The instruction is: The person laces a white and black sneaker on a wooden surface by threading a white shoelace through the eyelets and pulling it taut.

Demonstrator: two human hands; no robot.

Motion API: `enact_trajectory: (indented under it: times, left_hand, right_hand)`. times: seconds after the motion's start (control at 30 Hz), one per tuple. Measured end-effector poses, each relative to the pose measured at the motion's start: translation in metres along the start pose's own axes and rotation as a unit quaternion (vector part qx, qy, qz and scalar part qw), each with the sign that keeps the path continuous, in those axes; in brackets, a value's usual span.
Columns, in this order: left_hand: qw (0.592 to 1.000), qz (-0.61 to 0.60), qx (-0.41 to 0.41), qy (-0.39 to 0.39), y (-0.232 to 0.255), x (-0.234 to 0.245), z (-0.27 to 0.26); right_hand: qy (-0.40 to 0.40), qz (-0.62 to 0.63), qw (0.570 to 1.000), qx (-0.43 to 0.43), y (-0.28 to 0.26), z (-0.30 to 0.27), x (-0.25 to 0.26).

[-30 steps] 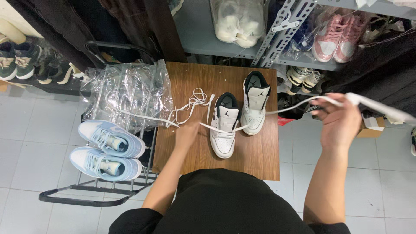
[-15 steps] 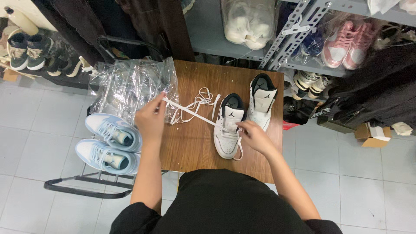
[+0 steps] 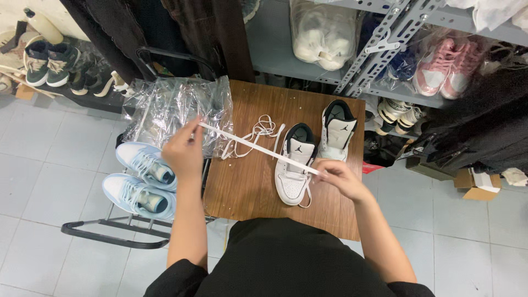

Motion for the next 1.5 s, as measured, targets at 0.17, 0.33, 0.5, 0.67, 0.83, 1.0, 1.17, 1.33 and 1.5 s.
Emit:
enact_trajectory:
  times: [0.17,0.33,0.5,0.67,0.83,1.0,1.17,1.33,1.5]
  left_hand:
    - [0.999,-0.016,-0.023,-0.028,-0.004,-0.04,-0.033]
    - [0.997,-0.026,-0.013,-0.067,-0.012,-0.07,-0.062]
    - [0.995,-0.025,0.034,-0.092,-0.024,-0.098,-0.09]
    - [0.991,-0.062,0.052,-0.109,-0.025,-0.114,-0.121]
    - [0.986,-0.111,0.036,-0.118,-0.021,-0.113,-0.136]
    - [0.994,-0.066,-0.045,-0.071,-0.028,-0.112,-0.134]
    - [0.993,-0.071,-0.074,-0.064,-0.036,-0.117,-0.135]
    - [0.987,-0.093,-0.087,-0.101,-0.033,-0.112,-0.135]
    - [0.978,-0.122,-0.026,-0.167,0.002,-0.102,-0.106]
  right_hand:
    - [0.003,0.113,0.988,0.104,-0.039,-0.009,-0.006]
    - [0.003,0.177,0.975,0.136,-0.061,-0.005,-0.02]
    - [-0.001,0.217,0.972,0.09,-0.074,0.001,-0.029]
    - [-0.057,0.2,0.968,0.14,-0.087,0.015,-0.043]
    - [-0.06,0.182,0.97,0.147,-0.091,0.024,-0.046]
    - [-0.058,0.219,0.957,0.183,-0.09,0.02,-0.035]
    - [-0.037,0.249,0.944,0.213,-0.085,0.014,-0.023]
    - [0.018,0.24,0.939,0.245,-0.095,-0.007,-0.008]
    - [0.08,0.197,0.965,0.152,-0.111,-0.017,-0.002]
Point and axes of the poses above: each hand's wrist, its own z-axis towards the middle knuckle, its own x-axis out of the back of the hand, y = z × x, the point moved 2 cm from there along z, towards the middle knuckle
